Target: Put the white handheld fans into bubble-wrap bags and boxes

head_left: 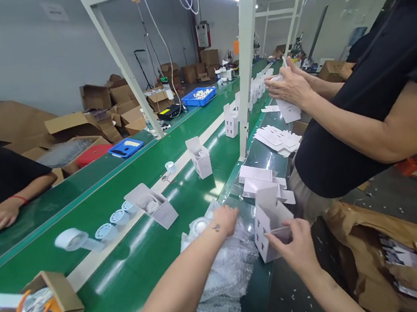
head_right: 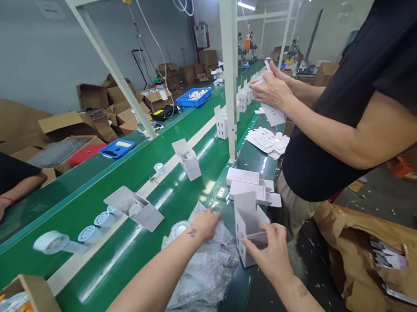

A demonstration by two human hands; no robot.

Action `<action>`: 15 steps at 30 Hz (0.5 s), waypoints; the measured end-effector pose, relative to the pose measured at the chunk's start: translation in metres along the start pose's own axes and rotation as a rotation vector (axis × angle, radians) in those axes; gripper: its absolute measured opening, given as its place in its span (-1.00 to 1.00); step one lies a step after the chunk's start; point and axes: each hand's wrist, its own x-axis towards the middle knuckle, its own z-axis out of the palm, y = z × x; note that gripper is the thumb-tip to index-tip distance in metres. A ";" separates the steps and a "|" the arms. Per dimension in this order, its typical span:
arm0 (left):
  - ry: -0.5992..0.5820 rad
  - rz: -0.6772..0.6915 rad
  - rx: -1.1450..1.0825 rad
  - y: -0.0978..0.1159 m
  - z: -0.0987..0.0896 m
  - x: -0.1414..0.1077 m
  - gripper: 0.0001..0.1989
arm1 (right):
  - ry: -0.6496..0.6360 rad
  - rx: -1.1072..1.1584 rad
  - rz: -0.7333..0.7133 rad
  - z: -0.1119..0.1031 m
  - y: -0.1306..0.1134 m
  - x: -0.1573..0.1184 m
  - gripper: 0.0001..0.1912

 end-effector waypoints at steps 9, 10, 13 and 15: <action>0.791 -0.387 -1.212 -0.010 -0.057 -0.106 -0.53 | -0.582 -0.061 -0.396 0.025 -0.015 0.011 -0.60; 0.817 -0.414 -1.273 0.001 -0.048 -0.104 -0.55 | -0.621 -0.055 -0.391 0.023 -0.014 0.016 -0.55; 0.843 -0.582 -1.271 0.023 -0.020 -0.090 -0.63 | -0.719 -0.041 -0.302 0.020 -0.008 0.033 -0.45; 0.794 -0.691 -1.323 0.028 -0.009 -0.084 -0.68 | -0.775 -0.014 -0.249 0.019 -0.002 0.043 -0.40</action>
